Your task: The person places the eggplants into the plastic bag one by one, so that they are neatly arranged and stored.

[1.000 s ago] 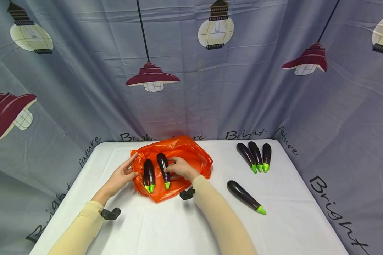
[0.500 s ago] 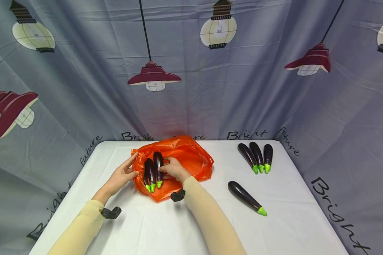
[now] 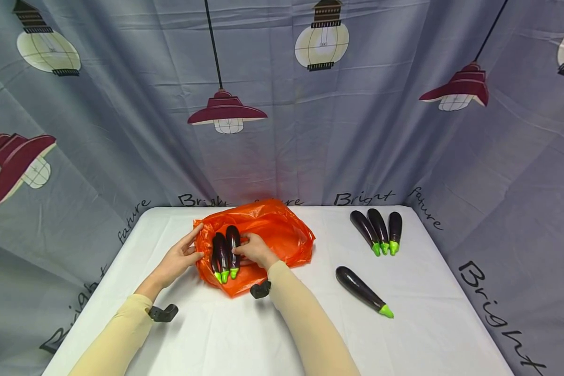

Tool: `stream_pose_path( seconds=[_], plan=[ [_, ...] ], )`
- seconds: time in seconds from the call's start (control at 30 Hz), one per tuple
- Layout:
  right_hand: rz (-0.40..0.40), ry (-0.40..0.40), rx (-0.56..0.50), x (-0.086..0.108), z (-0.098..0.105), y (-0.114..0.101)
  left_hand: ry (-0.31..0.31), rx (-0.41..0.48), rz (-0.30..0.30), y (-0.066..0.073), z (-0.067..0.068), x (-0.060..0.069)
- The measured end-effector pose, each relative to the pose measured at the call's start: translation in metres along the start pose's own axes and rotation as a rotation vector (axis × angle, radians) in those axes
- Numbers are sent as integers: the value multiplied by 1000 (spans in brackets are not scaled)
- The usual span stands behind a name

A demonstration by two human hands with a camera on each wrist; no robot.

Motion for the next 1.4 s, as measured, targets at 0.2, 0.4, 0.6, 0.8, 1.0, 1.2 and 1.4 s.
stream_pose_path(
  seconds=[0.2, 0.4, 0.6, 0.8, 1.0, 1.2, 1.4],
  plan=[
    [-21, 28, -11, -1, 1, 2, -6, 15, -11, 1, 0, -1],
    [-26, 44, 2, 0, 1, 3, -11, 32, -11, 0, -1, -1],
    [-22, 57, 11, 2, 1, 1, -3, 7, 9, 0, -1, -1],
    [-6, 60, 45, 3, -1, -1, 3, -9, 23, -2, 0, -1],
    [4, 40, 59, 7, 2, -3, 4, -2, 23, -2, -1, 0],
    [32, 4, 82, 15, 8, -10, 1, 10, 23, -3, 0, 2],
    [45, -35, 137, 27, 13, -17, 2, 21, 12, -4, 0, 2]
  ],
)
Point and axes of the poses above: each hand's wrist, its own x-axis away from the middle knuckle, its own z-axis out of the back of the hand, y = z × x, the point moved 10 cm from there along -x, towards the middle knuckle, and after that the axes turned 15 degrees about -y, right-handed, at the moved point
